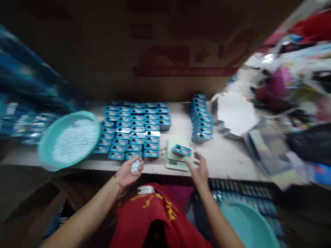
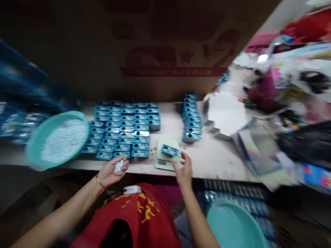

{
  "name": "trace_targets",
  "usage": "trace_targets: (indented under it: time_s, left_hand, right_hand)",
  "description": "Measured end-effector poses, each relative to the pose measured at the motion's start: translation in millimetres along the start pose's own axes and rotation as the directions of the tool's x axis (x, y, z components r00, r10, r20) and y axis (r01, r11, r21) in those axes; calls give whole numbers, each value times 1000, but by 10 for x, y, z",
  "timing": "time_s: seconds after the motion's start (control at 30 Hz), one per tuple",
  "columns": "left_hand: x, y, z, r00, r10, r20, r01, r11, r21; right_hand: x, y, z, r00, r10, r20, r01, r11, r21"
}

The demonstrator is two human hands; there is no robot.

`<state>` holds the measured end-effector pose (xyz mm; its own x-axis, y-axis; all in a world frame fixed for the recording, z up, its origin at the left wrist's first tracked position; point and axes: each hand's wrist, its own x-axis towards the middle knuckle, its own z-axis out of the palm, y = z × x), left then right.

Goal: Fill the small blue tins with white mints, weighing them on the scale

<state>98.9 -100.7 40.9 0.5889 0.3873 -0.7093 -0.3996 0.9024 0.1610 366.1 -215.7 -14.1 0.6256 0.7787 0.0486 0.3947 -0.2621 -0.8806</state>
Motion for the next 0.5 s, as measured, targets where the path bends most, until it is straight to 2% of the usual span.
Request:
trace_targets:
  time_s: [0.03,0.07,0.1,0.13,0.17,0.2,0.23,0.27,0.33,0.37,0.4,0.43,0.5]
  left_hand:
    - [-107,255,-18,991,132,-32,-132,991,-5]
    - [-237,534,-51,955,282,-95,-282,959,13]
    - [-384,820,-97,887,424,-185,-421,905,57]
    - [-541,1092,-153,781,555,-286,-543,830,128]
    - [-694,1331,-216,653,653,-384,-627,750,210]
    - [-828,1520,-281,574,693,-437,-661,707,252]
    - [-930,1648,-342,519,708,-479,-672,685,283]
    - [-990,1709,-392,491,708,-508,-670,679,300]
    - [-973,1631,-438,478,702,-528,-659,684,313]
    - [-906,1505,-427,494,704,-510,-655,687,315]
    - [-810,1336,-390,541,701,-465,-645,701,305]
    - [-698,1136,-331,617,680,-396,-623,730,281]
    - [-451,703,-164,847,504,-173,-470,859,200]
  right_hand:
    - [73,101,-2,998,38,44,-40,998,42]
    - [131,193,14,995,70,68,-75,995,73]
    - [172,273,46,993,95,65,-101,990,102]
    - [198,338,86,989,112,92,-123,985,124]
    - [212,386,130,987,120,106,-135,979,152]
    - [219,415,173,984,126,129,-148,973,177]
    - [223,428,216,981,126,147,-152,971,186]
    - [227,425,255,980,123,160,-150,973,173]
    - [250,385,326,976,110,186,-129,987,92]
    - [271,354,355,974,104,202,-115,992,45]
    - [297,317,377,971,95,220,-97,995,-2]
    - [326,272,390,969,80,234,-79,997,-11]
    - [370,137,382,970,11,242,1,999,-51]
